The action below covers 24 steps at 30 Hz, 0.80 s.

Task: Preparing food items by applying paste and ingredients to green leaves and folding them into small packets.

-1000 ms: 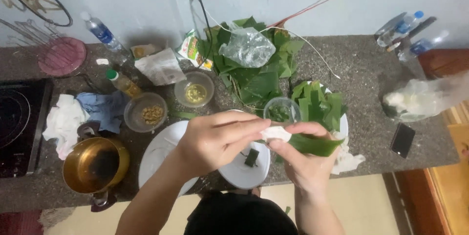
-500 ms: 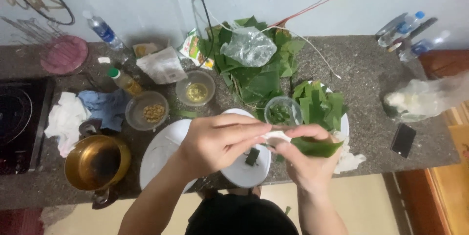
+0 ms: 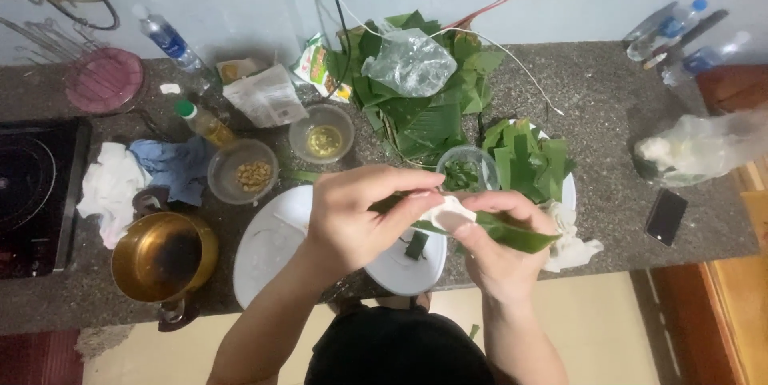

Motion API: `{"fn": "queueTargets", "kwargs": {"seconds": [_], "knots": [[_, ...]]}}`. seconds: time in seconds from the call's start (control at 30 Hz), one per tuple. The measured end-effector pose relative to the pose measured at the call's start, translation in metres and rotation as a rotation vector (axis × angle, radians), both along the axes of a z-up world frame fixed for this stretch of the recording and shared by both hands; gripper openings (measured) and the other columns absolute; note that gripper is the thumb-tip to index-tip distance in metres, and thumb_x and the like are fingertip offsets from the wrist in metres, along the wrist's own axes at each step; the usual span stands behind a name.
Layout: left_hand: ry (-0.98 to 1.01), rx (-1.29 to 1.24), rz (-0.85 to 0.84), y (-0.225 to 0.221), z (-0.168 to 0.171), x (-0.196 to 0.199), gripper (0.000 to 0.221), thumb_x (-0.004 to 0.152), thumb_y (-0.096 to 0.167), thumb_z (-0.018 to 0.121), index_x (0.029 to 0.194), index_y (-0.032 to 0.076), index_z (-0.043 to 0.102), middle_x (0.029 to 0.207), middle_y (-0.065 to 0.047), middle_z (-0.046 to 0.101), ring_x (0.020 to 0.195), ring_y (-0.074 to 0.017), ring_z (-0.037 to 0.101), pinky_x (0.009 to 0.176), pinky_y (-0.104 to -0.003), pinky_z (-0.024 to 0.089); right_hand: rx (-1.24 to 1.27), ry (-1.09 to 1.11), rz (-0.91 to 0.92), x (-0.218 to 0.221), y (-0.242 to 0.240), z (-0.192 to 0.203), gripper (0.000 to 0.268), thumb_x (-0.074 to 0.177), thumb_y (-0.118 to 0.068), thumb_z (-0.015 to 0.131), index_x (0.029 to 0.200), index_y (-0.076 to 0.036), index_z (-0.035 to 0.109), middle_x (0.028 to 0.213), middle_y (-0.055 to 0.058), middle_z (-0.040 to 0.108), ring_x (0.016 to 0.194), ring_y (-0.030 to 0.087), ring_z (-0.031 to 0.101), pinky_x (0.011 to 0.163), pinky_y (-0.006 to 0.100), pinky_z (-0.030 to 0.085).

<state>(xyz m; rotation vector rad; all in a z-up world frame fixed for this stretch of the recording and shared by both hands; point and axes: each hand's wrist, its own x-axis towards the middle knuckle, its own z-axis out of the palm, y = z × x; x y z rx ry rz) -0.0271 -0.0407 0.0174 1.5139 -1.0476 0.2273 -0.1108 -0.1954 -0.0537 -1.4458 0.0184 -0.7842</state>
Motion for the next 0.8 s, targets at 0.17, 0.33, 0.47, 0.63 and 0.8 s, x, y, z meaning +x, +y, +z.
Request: {"fn": "queueTargets", "kwargs": {"seconds": [0.17, 0.33, 0.47, 0.63, 0.8], "knots": [[0.025, -0.062, 0.019, -0.003, 0.002, 0.001, 0.007, 0.078, -0.002, 0.067, 0.084, 0.001, 0.069, 0.069, -0.010, 0.070, 0.054, -0.0158, 0.067, 0.045, -0.021, 0.054, -0.116, 0.007, 0.033, 0.001, 0.004, 0.011, 0.026, 0.059, 0.003, 0.082, 0.077, -0.002, 0.064, 0.077, 0.017, 0.070, 0.078, 0.027, 0.070, 0.070, 0.034, 0.056], [0.121, -0.063, -0.153, 0.002, 0.000, 0.003, 0.016, 0.084, 0.013, 0.064, 0.095, 0.002, 0.067, 0.081, -0.016, 0.070, 0.067, -0.0216, 0.070, 0.053, -0.027, 0.058, -0.079, -0.020, 0.049, 0.001, -0.009, 0.003, 0.027, 0.059, 0.007, 0.080, 0.077, 0.000, 0.062, 0.077, 0.022, 0.068, 0.079, 0.033, 0.070, 0.071, 0.037, 0.056], [0.158, -0.009, -0.183, 0.002, 0.006, 0.003, 0.017, 0.080, 0.002, 0.067, 0.097, 0.001, 0.067, 0.083, -0.016, 0.070, 0.072, -0.0254, 0.071, 0.056, -0.030, 0.058, 0.010, -0.059, 0.085, 0.000, -0.014, 0.000, 0.028, 0.058, 0.008, 0.081, 0.079, 0.002, 0.063, 0.081, 0.022, 0.069, 0.080, 0.030, 0.070, 0.069, 0.033, 0.056], [0.191, -0.014, -0.206, 0.003, 0.010, 0.000, 0.020, 0.078, -0.003, 0.067, 0.098, 0.002, 0.067, 0.086, -0.017, 0.070, 0.076, -0.0262, 0.071, 0.059, -0.031, 0.059, 0.132, -0.100, 0.133, 0.000, -0.015, -0.001, 0.014, 0.071, 0.004, 0.072, 0.080, 0.005, 0.062, 0.080, 0.025, 0.068, 0.078, 0.030, 0.070, 0.069, 0.033, 0.057], [0.231, -0.030, -0.269, 0.003, 0.012, 0.001, 0.023, 0.075, -0.005, 0.070, 0.097, 0.000, 0.067, 0.088, -0.018, 0.070, 0.078, -0.0279, 0.071, 0.060, -0.032, 0.060, 0.113, -0.094, 0.068, 0.000, -0.008, 0.009, 0.019, 0.065, 0.012, 0.074, 0.078, 0.007, 0.061, 0.079, 0.025, 0.068, 0.076, 0.030, 0.070, 0.067, 0.033, 0.058]]}}
